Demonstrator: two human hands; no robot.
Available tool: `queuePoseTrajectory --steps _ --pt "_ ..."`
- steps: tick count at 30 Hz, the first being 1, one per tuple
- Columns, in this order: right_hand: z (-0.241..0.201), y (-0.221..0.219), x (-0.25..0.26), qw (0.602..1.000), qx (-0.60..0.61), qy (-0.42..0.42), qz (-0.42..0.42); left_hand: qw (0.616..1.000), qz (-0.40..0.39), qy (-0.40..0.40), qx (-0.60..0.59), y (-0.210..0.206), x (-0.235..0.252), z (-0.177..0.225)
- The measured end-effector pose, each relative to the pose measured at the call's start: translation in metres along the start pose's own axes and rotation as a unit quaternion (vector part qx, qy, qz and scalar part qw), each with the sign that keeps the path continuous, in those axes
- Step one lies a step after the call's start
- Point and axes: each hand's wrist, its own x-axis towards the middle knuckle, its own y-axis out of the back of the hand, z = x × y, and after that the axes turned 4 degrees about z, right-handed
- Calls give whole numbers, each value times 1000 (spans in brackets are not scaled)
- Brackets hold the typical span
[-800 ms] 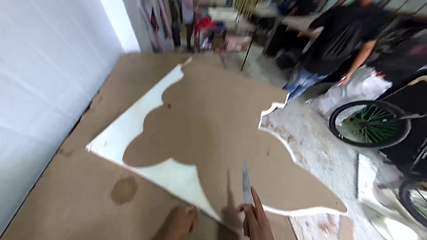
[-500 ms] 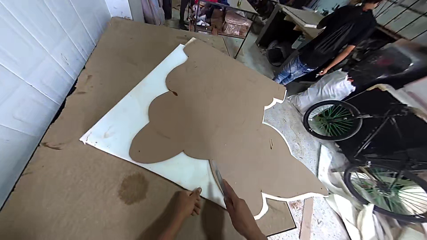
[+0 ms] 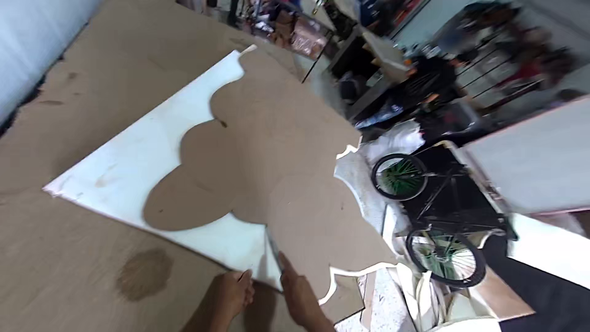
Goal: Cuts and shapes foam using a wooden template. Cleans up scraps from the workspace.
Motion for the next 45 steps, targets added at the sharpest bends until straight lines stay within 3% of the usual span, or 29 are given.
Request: queuePoseTrajectory --steps 15,20,28,36,45 --pt "-31 -15 29 997 -72 -35 -9 999 4 7 49 12 9 9" --pt "-21 -10 13 996 -82 -27 -7 1000 6 8 23 8 8 4" --pt "-12 -28 38 997 -78 -4 8 999 25 -3 39 3 5 6" --pt "37 -36 -20 993 -109 31 -18 997 53 -1 57 0 -6 12" --pt "149 -12 -73 974 -178 128 -49 996 80 -9 37 -11 -3 -6"
